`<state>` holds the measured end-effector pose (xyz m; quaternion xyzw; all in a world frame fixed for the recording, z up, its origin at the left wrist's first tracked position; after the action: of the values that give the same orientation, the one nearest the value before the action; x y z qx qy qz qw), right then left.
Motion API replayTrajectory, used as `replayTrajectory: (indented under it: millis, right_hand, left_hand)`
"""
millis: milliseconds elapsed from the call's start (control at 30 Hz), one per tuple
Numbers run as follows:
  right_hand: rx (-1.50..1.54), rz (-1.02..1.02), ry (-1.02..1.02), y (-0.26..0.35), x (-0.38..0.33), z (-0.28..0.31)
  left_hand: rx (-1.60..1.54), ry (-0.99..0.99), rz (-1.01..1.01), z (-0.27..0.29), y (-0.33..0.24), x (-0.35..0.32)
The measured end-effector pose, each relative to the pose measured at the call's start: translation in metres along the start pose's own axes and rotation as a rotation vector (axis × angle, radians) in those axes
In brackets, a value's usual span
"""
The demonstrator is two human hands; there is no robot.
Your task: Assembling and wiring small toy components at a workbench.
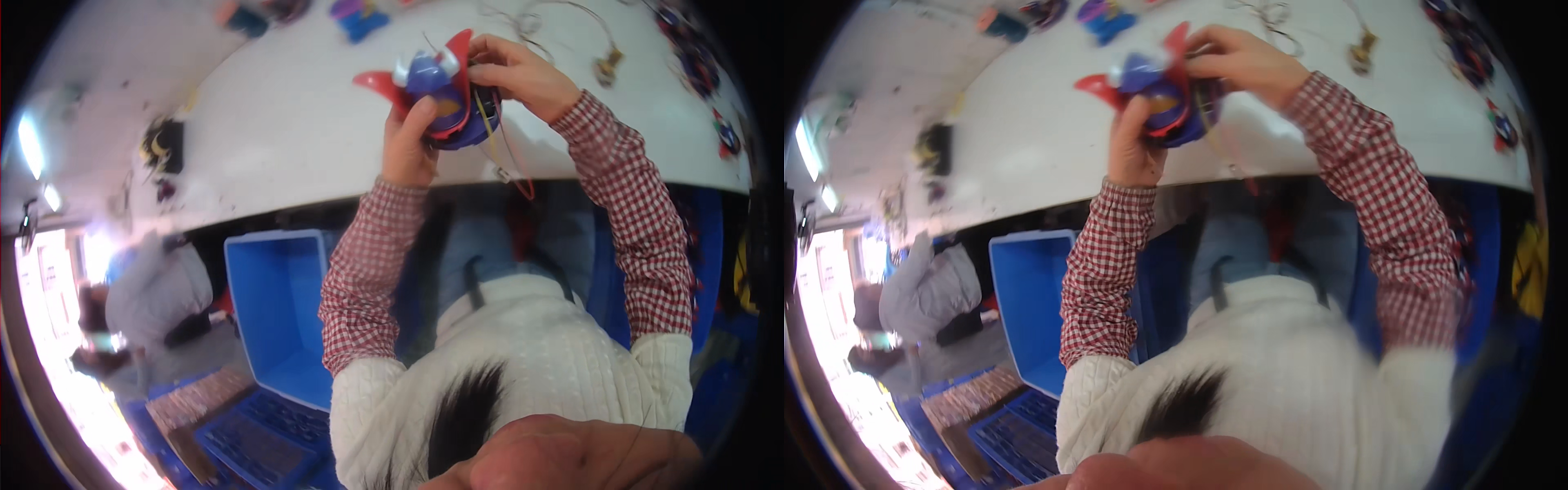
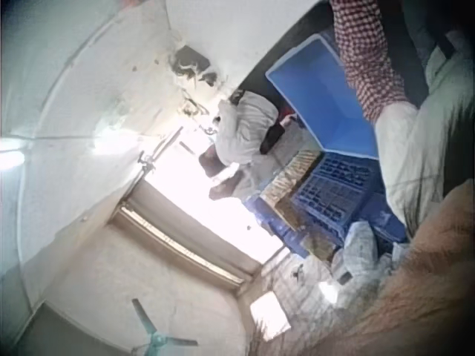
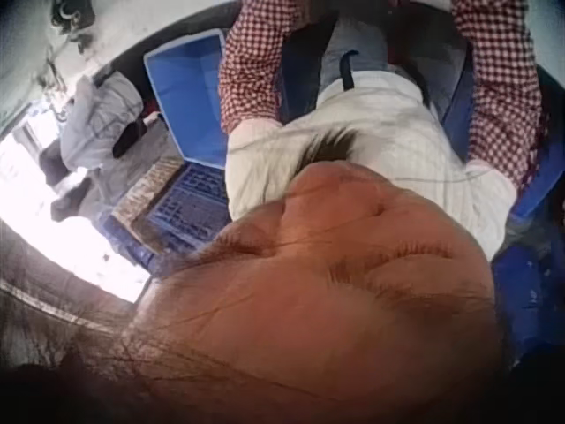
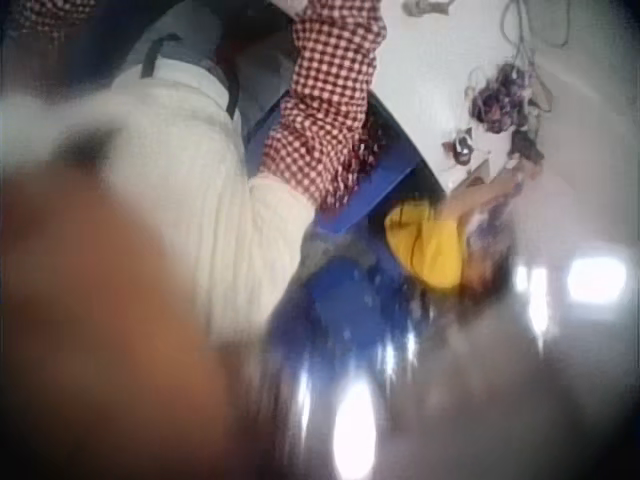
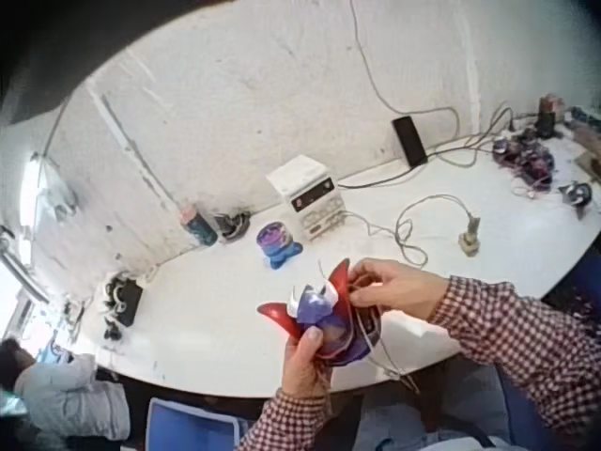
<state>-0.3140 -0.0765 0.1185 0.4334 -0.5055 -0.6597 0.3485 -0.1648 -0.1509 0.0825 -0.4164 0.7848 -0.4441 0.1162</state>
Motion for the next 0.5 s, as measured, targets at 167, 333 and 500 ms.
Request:
replayTrajectory:
  millis: [167,333,500]
  right_hand:
    - [-0.119,0.176,0.127,0.012,0.016,-0.057]
    - [-0.742,0.439,-0.300,-0.050,0.020,-0.064]
    - [-0.867,0.495,-0.446,-0.067,0.013,-0.086]
  left_hand:
    - [0.288,-0.332,-0.255,0.150,-0.107,0.007]
    - [0.531,-0.501,-0.271,0.348,-0.198,0.049]
    - [1.224,0.072,-0.560,0.440,-0.251,0.092]
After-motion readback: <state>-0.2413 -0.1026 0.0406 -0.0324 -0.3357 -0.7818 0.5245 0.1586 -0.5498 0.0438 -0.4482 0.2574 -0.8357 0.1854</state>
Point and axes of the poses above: each hand's wrist, its own x-axis towards the middle knuckle, its own z-axis out of the back of the hand, y = z × x, the point moved 7 cm from there along x, towards the middle knuckle, and after that the axes turned 15 degrees about -z, right-handed, at the moved point
